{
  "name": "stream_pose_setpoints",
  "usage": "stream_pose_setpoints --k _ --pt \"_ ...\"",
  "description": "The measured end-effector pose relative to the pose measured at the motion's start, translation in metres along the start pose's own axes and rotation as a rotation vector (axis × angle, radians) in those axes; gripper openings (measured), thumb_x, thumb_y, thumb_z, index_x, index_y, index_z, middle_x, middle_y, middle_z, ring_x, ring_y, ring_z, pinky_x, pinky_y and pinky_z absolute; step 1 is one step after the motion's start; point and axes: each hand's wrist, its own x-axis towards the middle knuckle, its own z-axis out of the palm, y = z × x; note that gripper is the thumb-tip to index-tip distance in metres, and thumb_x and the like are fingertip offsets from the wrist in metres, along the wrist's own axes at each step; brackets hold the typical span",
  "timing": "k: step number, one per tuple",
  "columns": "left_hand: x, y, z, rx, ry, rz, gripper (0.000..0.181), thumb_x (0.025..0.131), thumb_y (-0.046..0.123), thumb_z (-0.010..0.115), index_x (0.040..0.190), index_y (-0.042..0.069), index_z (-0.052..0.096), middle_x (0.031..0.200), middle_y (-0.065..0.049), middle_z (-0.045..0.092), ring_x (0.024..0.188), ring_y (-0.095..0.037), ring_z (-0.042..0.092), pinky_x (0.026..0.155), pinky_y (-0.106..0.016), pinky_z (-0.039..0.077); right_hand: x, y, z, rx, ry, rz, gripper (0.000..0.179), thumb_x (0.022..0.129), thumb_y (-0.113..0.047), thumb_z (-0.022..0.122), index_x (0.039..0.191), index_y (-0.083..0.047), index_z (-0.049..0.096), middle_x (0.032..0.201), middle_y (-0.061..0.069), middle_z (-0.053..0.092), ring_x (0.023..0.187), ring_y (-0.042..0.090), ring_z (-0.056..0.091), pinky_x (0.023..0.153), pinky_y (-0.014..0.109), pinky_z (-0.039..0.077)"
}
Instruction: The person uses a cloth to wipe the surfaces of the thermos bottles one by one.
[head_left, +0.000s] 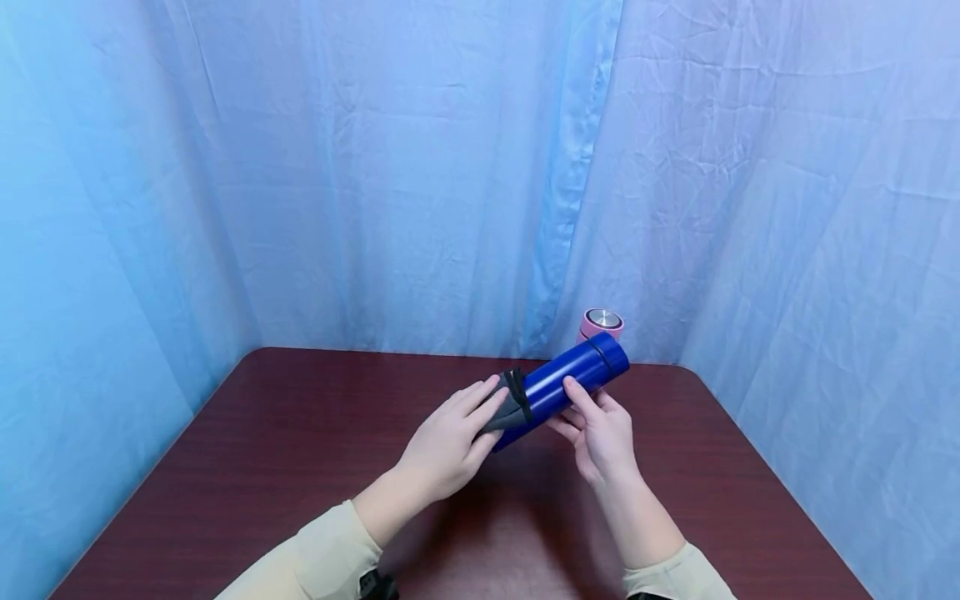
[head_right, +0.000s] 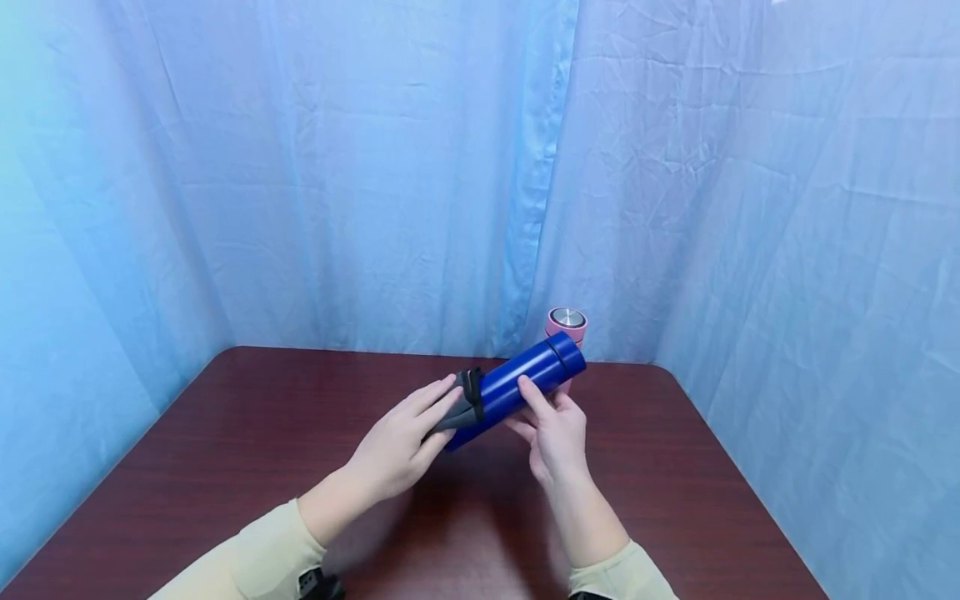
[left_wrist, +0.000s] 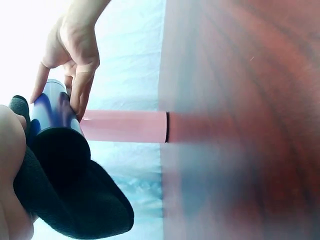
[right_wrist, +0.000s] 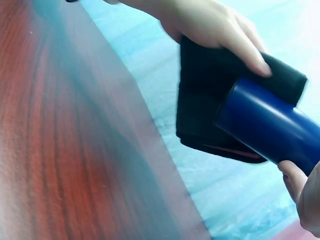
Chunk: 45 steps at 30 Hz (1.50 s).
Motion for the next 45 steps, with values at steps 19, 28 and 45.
stream_pose_setpoints --k 19,28,45 --pt "0.016 0.011 -0.001 -0.274 -0.08 -0.207 0.05 0.107 0.034 0.051 0.155 0.019 0.047 0.16 0.002 0.04 0.145 -0.018 0.038 0.114 -0.044 0.037 -0.01 0.017 0.01 -0.105 -0.042 -0.116 0.051 0.093 -0.02 0.078 0.134 0.0 0.056 0.119 0.016 0.069 0.095 0.03 0.073 0.082 0.048 0.059" --pt "-0.003 0.002 -0.006 -0.449 -0.083 -0.317 0.05 0.107 0.033 0.051 0.155 0.021 0.046 0.156 0.008 0.044 0.14 -0.01 0.043 0.112 -0.041 0.039 -0.006 -0.006 0.001 -0.08 -0.035 -0.182 0.048 0.095 -0.013 0.074 0.137 0.0 0.054 0.119 0.016 0.067 0.098 0.029 0.072 0.08 0.046 0.059" --pt "0.03 0.026 -0.009 -0.579 0.11 -0.186 0.048 0.108 0.023 0.049 0.156 0.017 0.044 0.16 0.004 0.039 0.144 -0.011 0.037 0.114 -0.042 0.036 -0.015 0.014 0.003 -0.377 -0.327 -0.322 0.047 0.094 -0.005 0.073 0.139 -0.001 0.059 0.12 0.021 0.069 0.101 0.033 0.072 0.076 0.05 0.059"
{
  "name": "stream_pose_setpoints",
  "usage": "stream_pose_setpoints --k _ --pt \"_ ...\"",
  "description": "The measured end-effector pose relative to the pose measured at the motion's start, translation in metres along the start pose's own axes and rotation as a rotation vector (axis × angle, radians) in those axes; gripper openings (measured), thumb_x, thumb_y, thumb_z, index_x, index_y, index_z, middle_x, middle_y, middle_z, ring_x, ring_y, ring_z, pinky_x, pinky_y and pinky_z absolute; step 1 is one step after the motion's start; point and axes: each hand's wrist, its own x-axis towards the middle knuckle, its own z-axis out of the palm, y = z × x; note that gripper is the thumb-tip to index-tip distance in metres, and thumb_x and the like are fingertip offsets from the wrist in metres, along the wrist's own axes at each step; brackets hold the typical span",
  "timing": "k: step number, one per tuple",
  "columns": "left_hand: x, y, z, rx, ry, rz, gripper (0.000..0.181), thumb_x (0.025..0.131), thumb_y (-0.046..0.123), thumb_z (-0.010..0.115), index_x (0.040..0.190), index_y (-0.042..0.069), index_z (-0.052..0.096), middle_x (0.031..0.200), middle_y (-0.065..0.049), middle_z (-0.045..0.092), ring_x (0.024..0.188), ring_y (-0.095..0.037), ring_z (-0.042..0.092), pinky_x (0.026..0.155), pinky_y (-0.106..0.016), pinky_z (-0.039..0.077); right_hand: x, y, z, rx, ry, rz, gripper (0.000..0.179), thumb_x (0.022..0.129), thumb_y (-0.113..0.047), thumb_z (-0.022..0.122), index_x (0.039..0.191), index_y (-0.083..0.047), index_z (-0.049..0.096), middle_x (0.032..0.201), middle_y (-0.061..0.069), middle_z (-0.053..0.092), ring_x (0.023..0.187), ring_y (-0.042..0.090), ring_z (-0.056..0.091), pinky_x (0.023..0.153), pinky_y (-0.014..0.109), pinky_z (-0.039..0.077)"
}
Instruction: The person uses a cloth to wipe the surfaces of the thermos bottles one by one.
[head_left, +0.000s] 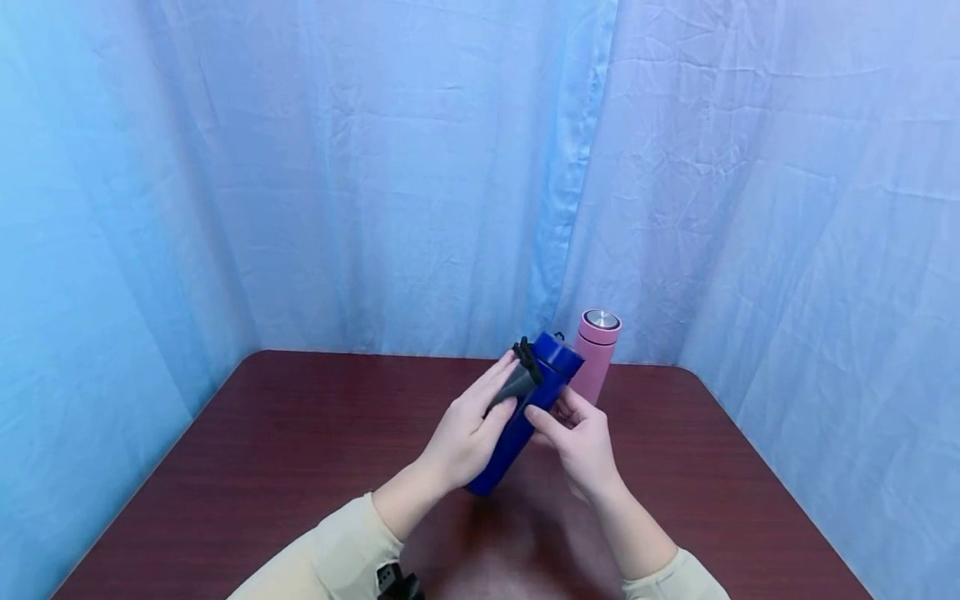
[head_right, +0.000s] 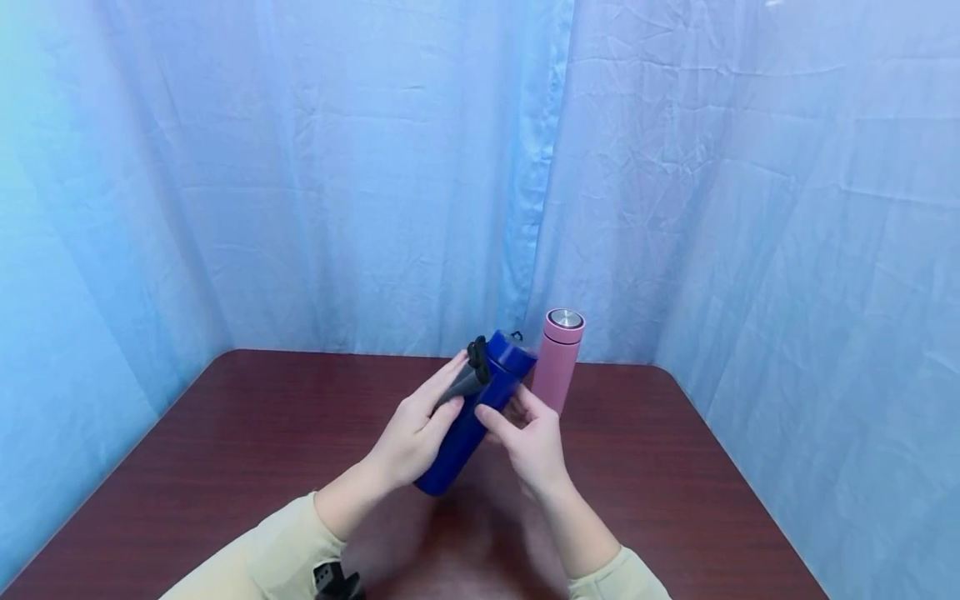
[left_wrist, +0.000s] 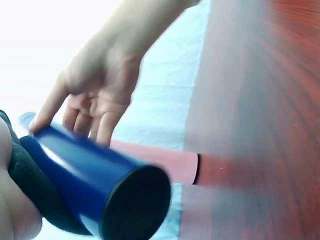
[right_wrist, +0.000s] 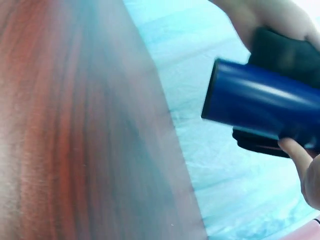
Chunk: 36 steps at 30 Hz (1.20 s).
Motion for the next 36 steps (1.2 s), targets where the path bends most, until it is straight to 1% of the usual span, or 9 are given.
stream_pose_setpoints --k 6,9,14,18,21,25,30,33,36 --pt "-0.003 -0.012 -0.006 -0.221 -0.052 -0.251 0.046 0.11 0.032 0.047 0.155 0.025 0.046 0.146 0.002 0.056 0.121 -0.017 0.06 0.1 -0.046 0.049 -0.003 -0.005 -0.005 -0.056 -0.014 -0.061 0.043 0.093 -0.001 0.073 0.135 0.001 0.062 0.114 0.019 0.071 0.096 0.031 0.072 0.073 0.048 0.06" --pt "-0.013 -0.017 -0.007 -0.246 -0.086 -0.33 0.047 0.11 0.035 0.047 0.155 0.026 0.046 0.145 0.002 0.056 0.119 -0.018 0.061 0.1 -0.045 0.049 0.0 -0.011 -0.009 -0.029 0.028 -0.097 0.046 0.092 0.0 0.074 0.136 0.002 0.06 0.112 0.019 0.071 0.094 0.03 0.073 0.074 0.048 0.06" --pt "-0.025 -0.017 -0.005 -0.147 -0.079 -0.222 0.047 0.109 0.028 0.049 0.156 0.023 0.045 0.154 0.009 0.046 0.136 -0.01 0.047 0.11 -0.041 0.042 0.008 -0.014 -0.016 0.017 0.081 -0.107 0.049 0.092 -0.001 0.075 0.139 0.001 0.059 0.112 0.019 0.07 0.096 0.03 0.073 0.077 0.047 0.06" --pt "-0.024 -0.009 -0.001 -0.083 -0.06 -0.067 0.049 0.108 0.023 0.05 0.157 0.02 0.043 0.159 0.007 0.039 0.144 -0.011 0.037 0.113 -0.042 0.037 0.01 -0.006 -0.022 -0.158 0.061 -0.162 0.052 0.09 -0.005 0.078 0.139 -0.007 0.061 0.116 0.014 0.071 0.101 0.026 0.072 0.083 0.039 0.059" --pt "-0.016 -0.002 0.001 -0.105 -0.033 -0.018 0.049 0.109 0.02 0.048 0.158 0.02 0.041 0.161 0.005 0.038 0.145 -0.014 0.037 0.114 -0.043 0.036 0.008 0.0 -0.023 -0.293 -0.005 -0.219 0.057 0.087 -0.007 0.082 0.14 -0.014 0.062 0.12 0.01 0.071 0.106 0.025 0.071 0.088 0.036 0.057" --pt "-0.002 -0.001 0.0 -0.217 -0.008 -0.114 0.047 0.11 0.024 0.046 0.157 0.023 0.043 0.154 0.003 0.048 0.135 -0.015 0.05 0.108 -0.044 0.043 0.005 0.005 -0.023 -0.339 -0.097 -0.266 0.063 0.084 -0.004 0.084 0.141 -0.019 0.062 0.126 0.005 0.069 0.111 0.025 0.069 0.092 0.035 0.055" --pt "0.002 -0.013 -0.004 -0.384 -0.09 -0.304 0.044 0.111 0.032 0.043 0.151 0.015 0.051 0.128 -0.009 0.067 0.111 -0.021 0.065 0.097 -0.045 0.051 0.002 -0.005 -0.026 -0.295 -0.169 -0.346 0.068 0.081 0.012 0.08 0.142 -0.009 0.06 0.129 0.011 0.067 0.11 0.024 0.068 0.091 0.031 0.055" --pt "-0.006 -0.022 -0.005 -0.415 -0.147 -0.358 0.044 0.111 0.033 0.043 0.149 0.012 0.054 0.122 -0.011 0.069 0.107 -0.023 0.067 0.095 -0.043 0.052 0.003 -0.014 -0.031 -0.213 -0.167 -0.366 0.059 0.079 0.019 0.076 0.134 0.003 0.061 0.115 0.014 0.07 0.094 0.022 0.069 0.079 0.029 0.057" --pt "-0.015 -0.026 -0.005 -0.405 -0.147 -0.37 0.043 0.11 0.029 0.046 0.149 0.012 0.053 0.127 -0.011 0.067 0.109 -0.025 0.066 0.094 -0.042 0.053 0.007 -0.018 -0.038 -0.146 -0.116 -0.334 0.047 0.082 0.017 0.074 0.127 0.006 0.063 0.095 0.009 0.068 0.078 0.018 0.063 0.068 0.028 0.057"
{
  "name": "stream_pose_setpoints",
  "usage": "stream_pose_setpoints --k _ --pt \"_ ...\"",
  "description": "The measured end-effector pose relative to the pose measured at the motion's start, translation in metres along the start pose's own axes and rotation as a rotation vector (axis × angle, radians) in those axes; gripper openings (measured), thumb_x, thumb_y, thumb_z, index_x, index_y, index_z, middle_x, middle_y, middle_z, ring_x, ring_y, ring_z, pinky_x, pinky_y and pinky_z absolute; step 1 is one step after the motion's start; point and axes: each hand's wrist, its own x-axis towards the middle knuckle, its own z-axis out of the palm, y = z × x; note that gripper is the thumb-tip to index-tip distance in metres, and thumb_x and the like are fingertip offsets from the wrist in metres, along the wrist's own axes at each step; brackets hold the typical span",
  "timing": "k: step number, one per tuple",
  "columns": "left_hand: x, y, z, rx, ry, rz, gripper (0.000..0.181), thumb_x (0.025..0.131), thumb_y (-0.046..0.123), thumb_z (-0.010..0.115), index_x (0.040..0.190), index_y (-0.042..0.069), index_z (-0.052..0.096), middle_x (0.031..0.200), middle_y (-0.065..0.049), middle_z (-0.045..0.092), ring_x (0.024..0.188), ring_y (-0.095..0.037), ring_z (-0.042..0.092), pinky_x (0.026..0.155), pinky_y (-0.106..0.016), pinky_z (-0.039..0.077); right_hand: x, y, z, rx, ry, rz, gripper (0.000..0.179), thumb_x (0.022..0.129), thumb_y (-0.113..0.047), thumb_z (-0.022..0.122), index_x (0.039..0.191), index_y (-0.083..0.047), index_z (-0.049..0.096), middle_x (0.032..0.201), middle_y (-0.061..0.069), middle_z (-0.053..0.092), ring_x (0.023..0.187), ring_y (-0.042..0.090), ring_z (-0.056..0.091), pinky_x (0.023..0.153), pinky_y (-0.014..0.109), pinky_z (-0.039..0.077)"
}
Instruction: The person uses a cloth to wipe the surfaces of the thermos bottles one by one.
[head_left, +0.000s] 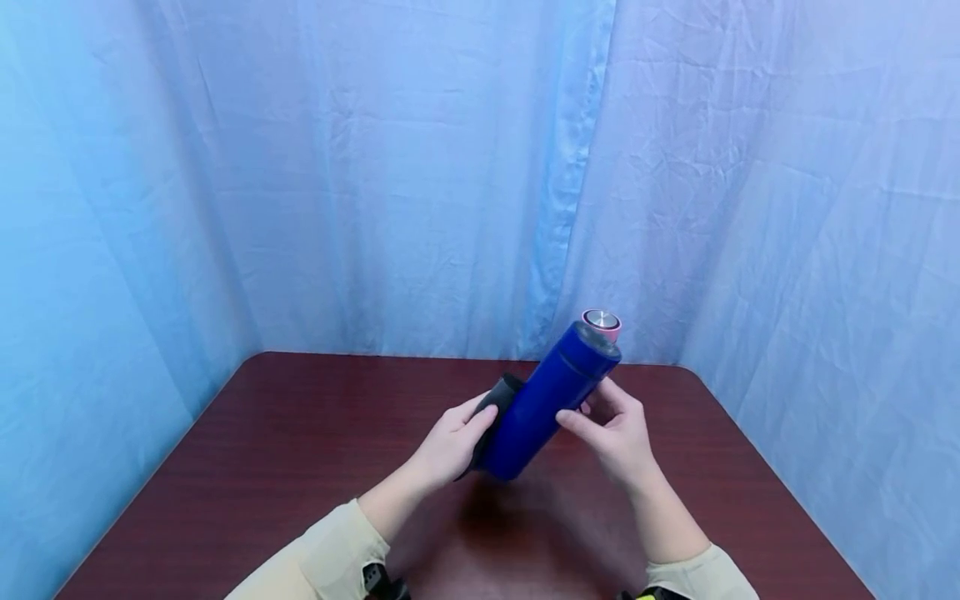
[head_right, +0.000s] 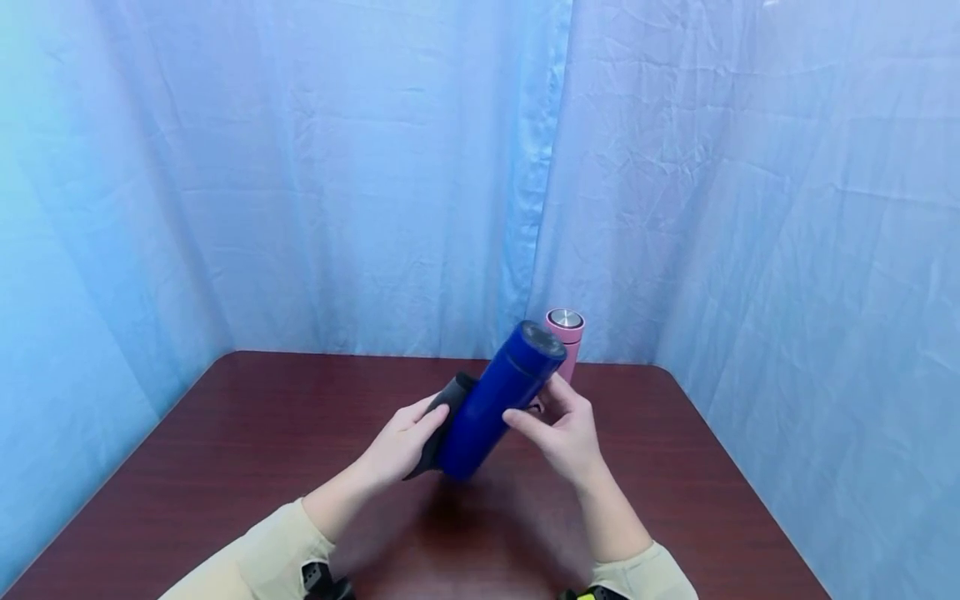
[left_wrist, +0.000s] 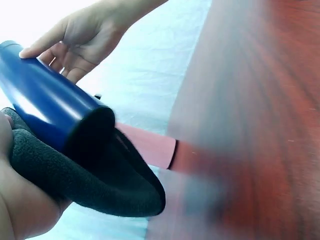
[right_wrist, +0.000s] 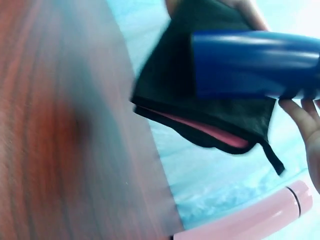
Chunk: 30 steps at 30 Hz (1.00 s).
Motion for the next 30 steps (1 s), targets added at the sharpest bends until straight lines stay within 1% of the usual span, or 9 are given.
stream_pose_setpoints --k 4,8,11,14,16,19,22,26,30 --pt "-0.004 -0.001 0.001 0.038 0.052 0.053 0.042 0.109 0.022 0.05 0.15 0.012 0.053 0.139 -0.01 0.061 0.121 -0.027 0.061 0.101 -0.043 0.049 0.005 0.0 -0.005 0.013 0.051 0.049 0.049 0.085 0.013 0.074 0.131 0.002 0.062 0.097 0.008 0.069 0.077 0.018 0.061 0.068 0.028 0.057" --pt "0.0 0.007 0.004 0.037 0.07 0.121 0.041 0.109 0.02 0.05 0.149 0.012 0.054 0.145 -0.006 0.057 0.129 -0.022 0.055 0.106 -0.043 0.044 0.005 0.005 -0.002 -0.013 -0.008 0.008 0.063 0.082 0.017 0.075 0.14 -0.001 0.058 0.126 0.015 0.067 0.104 0.026 0.068 0.082 0.035 0.059" --pt "0.01 0.013 0.003 -0.015 0.064 0.122 0.04 0.11 0.024 0.048 0.147 0.011 0.056 0.136 -0.009 0.063 0.12 -0.022 0.061 0.101 -0.043 0.049 0.002 0.007 0.004 -0.013 -0.064 -0.033 0.067 0.082 0.02 0.074 0.143 0.0 0.056 0.134 0.019 0.063 0.114 0.032 0.066 0.086 0.043 0.058" --pt "0.02 0.013 0.001 -0.085 0.031 0.052 0.042 0.11 0.032 0.046 0.141 0.009 0.06 0.12 -0.013 0.069 0.106 -0.025 0.066 0.092 -0.042 0.053 -0.001 0.006 0.008 -0.012 -0.091 -0.046 0.066 0.082 0.019 0.074 0.143 0.001 0.056 0.132 0.019 0.063 0.109 0.031 0.068 0.085 0.042 0.058" --pt "0.025 0.01 -0.002 -0.127 -0.01 -0.047 0.045 0.109 0.039 0.046 0.14 0.01 0.061 0.114 -0.013 0.07 0.099 -0.026 0.068 0.088 -0.042 0.055 -0.003 0.005 0.008 0.008 -0.096 -0.04 0.065 0.082 0.019 0.073 0.142 0.002 0.056 0.129 0.019 0.065 0.104 0.029 0.069 0.084 0.041 0.059" --pt "0.027 0.0 -0.008 -0.164 -0.071 -0.211 0.052 0.106 0.048 0.048 0.142 0.012 0.06 0.115 -0.012 0.07 0.099 -0.026 0.069 0.087 -0.043 0.055 -0.004 0.004 0.006 0.075 -0.077 -0.002 0.06 0.084 0.018 0.072 0.14 0.004 0.057 0.12 0.016 0.069 0.095 0.024 0.07 0.079 0.037 0.06" --pt "0.023 -0.008 -0.014 -0.195 -0.107 -0.322 0.059 0.103 0.054 0.05 0.146 0.014 0.057 0.119 -0.012 0.069 0.101 -0.028 0.069 0.089 -0.046 0.055 -0.003 0.004 0.0 0.198 -0.041 0.038 0.052 0.088 0.018 0.065 0.138 0.006 0.057 0.111 0.014 0.071 0.09 0.021 0.069 0.076 0.036 0.06" --pt "0.012 -0.009 -0.018 -0.189 -0.094 -0.297 0.058 0.104 0.052 0.051 0.146 0.013 0.056 0.12 -0.013 0.068 0.101 -0.027 0.068 0.089 -0.045 0.055 -0.001 0.006 -0.009 0.301 0.026 0.062 0.046 0.091 0.02 0.06 0.133 0.002 0.062 0.101 0.01 0.069 0.086 0.02 0.068 0.072 0.034 0.06" --pt "0.008 -0.003 -0.017 -0.184 -0.052 -0.195 0.051 0.106 0.045 0.05 0.145 0.013 0.058 0.12 -0.014 0.068 0.102 -0.027 0.068 0.088 -0.044 0.056 -0.001 0.009 -0.016 0.231 0.055 0.05 0.045 0.087 0.021 0.064 0.127 0.001 0.065 0.094 0.008 0.068 0.078 0.018 0.065 0.067 0.032 0.059"
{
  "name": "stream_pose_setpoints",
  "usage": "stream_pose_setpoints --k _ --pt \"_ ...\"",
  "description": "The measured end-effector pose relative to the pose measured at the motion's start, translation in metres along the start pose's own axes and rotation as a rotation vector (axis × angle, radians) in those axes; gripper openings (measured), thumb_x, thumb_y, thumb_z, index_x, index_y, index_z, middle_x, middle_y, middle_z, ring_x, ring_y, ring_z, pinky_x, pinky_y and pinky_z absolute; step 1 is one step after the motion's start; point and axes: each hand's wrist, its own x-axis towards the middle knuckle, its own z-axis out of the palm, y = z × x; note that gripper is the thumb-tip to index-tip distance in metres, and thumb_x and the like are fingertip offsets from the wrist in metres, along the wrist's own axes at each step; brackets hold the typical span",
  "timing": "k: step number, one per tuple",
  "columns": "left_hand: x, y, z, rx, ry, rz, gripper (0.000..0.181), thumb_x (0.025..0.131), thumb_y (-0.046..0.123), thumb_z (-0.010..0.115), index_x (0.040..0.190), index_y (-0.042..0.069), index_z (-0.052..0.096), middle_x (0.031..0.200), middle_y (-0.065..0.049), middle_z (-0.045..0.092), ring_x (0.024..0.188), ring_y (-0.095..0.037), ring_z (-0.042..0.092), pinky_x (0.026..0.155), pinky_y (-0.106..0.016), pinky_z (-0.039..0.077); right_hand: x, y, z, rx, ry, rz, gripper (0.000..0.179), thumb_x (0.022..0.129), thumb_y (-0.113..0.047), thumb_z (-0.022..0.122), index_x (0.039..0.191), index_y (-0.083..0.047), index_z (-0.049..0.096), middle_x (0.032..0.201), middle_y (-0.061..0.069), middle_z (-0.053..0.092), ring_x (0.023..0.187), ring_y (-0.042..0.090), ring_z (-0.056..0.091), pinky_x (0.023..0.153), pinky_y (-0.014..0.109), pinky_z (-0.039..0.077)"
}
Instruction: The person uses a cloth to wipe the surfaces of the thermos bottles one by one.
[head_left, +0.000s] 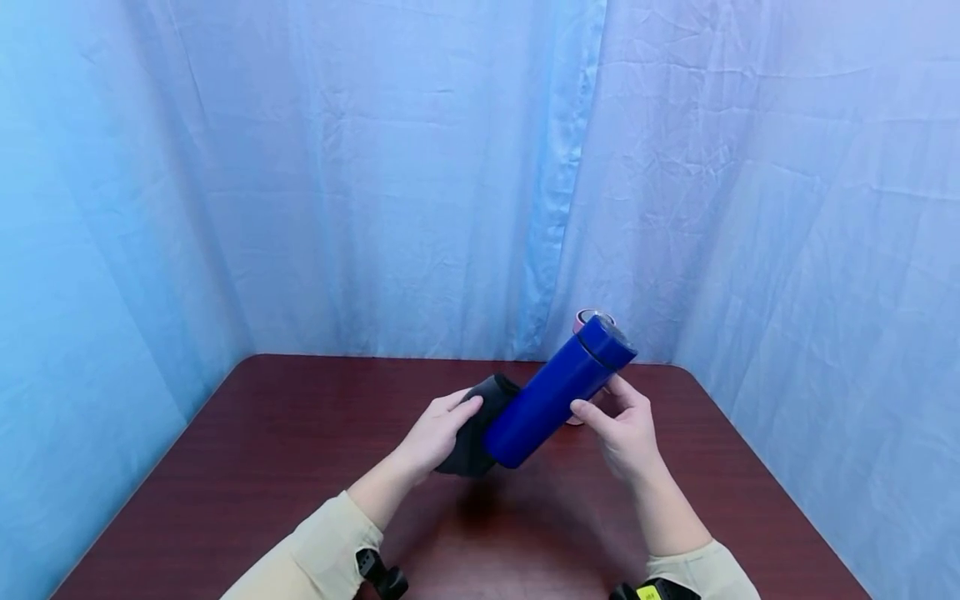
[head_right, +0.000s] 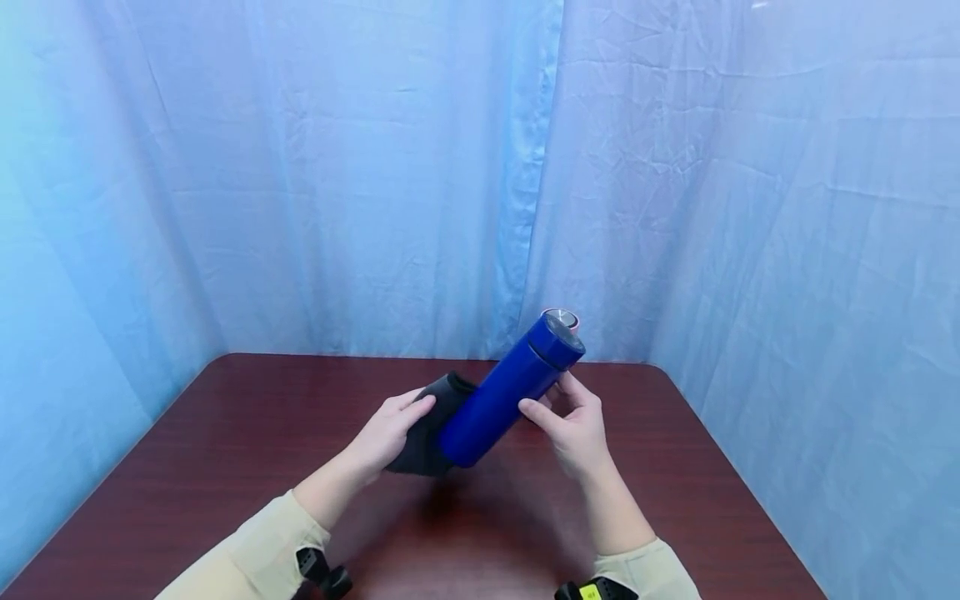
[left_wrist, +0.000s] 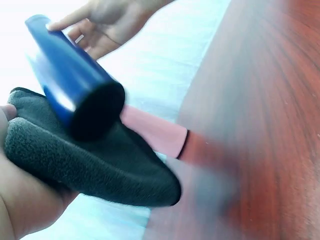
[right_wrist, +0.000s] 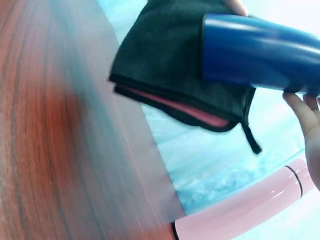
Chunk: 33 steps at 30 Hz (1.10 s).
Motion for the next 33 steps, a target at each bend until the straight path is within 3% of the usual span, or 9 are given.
stream_pose_setpoints --k 3,6,12,16,20,24,27,30,33 --pt "0.002 0.003 0.003 -0.01 0.016 0.056 0.047 0.108 0.042 0.048 0.143 0.013 0.059 0.122 -0.015 0.068 0.105 -0.026 0.067 0.09 -0.044 0.055 -0.001 0.004 0.001 -0.134 -0.044 -0.013 0.05 0.084 0.019 0.07 0.131 0.002 0.063 0.096 0.007 0.069 0.077 0.017 0.061 0.067 0.029 0.057" --pt "0.008 0.007 0.007 -0.015 0.009 0.043 0.047 0.107 0.041 0.048 0.144 0.013 0.059 0.122 -0.013 0.068 0.105 -0.026 0.067 0.091 -0.043 0.054 -0.003 0.006 0.005 -0.208 -0.117 -0.027 0.055 0.084 0.017 0.073 0.135 0.004 0.06 0.103 0.008 0.071 0.082 0.017 0.063 0.071 0.028 0.055" --pt "0.015 0.001 0.009 -0.003 -0.056 -0.173 0.056 0.103 0.054 0.052 0.145 0.017 0.058 0.119 -0.01 0.068 0.101 -0.027 0.068 0.088 -0.045 0.055 -0.004 0.001 0.011 0.017 -0.174 -0.021 0.048 0.088 0.015 0.067 0.135 0.007 0.059 0.109 0.012 0.073 0.09 0.02 0.07 0.075 0.034 0.06" --pt "0.01 -0.008 0.004 -0.009 -0.047 -0.222 0.058 0.101 0.055 0.054 0.144 0.016 0.059 0.117 -0.01 0.068 0.099 -0.027 0.068 0.088 -0.045 0.055 -0.001 -0.002 0.005 0.142 -0.115 -0.039 0.041 0.093 0.017 0.059 0.132 0.006 0.061 0.104 0.011 0.071 0.089 0.02 0.07 0.073 0.034 0.06" --pt "0.002 -0.011 0.003 0.031 -0.025 -0.135 0.051 0.104 0.05 0.052 0.138 0.013 0.063 0.11 -0.01 0.072 0.095 -0.025 0.07 0.086 -0.041 0.056 0.002 -0.004 -0.002 0.162 -0.01 -0.023 0.044 0.095 0.018 0.054 0.137 0.004 0.059 0.109 0.011 0.071 0.094 0.02 0.07 0.076 0.033 0.06" --pt "-0.006 -0.004 0.01 0.09 0.026 0.031 0.042 0.107 0.042 0.05 0.137 0.015 0.065 0.11 -0.009 0.072 0.095 -0.024 0.07 0.085 -0.04 0.056 0.003 -0.004 -0.006 0.105 0.062 0.001 0.045 0.095 0.016 0.055 0.138 0.003 0.059 0.107 0.011 0.071 0.095 0.02 0.07 0.076 0.034 0.06" --pt "-0.007 0.006 0.02 0.071 0.057 0.141 0.04 0.108 0.035 0.05 0.14 0.015 0.063 0.119 -0.012 0.069 0.101 -0.026 0.068 0.087 -0.043 0.056 0.002 0.001 -0.001 0.038 0.091 0.015 0.042 0.092 0.016 0.062 0.131 0.001 0.064 0.093 0.009 0.069 0.083 0.017 0.068 0.068 0.032 0.06" --pt "-0.004 0.015 0.028 0.034 0.082 0.208 0.041 0.109 0.032 0.049 0.144 0.014 0.059 0.125 -0.013 0.067 0.106 -0.027 0.066 0.091 -0.044 0.055 -0.003 0.007 0.011 -0.084 0.059 0.024 0.041 0.088 0.015 0.068 0.126 0.0 0.067 0.087 0.007 0.067 0.076 0.015 0.064 0.065 0.03 0.058" --pt "0.003 0.018 0.032 0.02 0.117 0.226 0.043 0.109 0.033 0.047 0.144 0.01 0.058 0.123 -0.014 0.068 0.105 -0.026 0.066 0.092 -0.042 0.053 -0.01 0.011 0.022 -0.197 -0.031 0.016 0.05 0.085 0.014 0.072 0.132 -0.001 0.065 0.102 0.009 0.072 0.087 0.017 0.069 0.076 0.031 0.059"
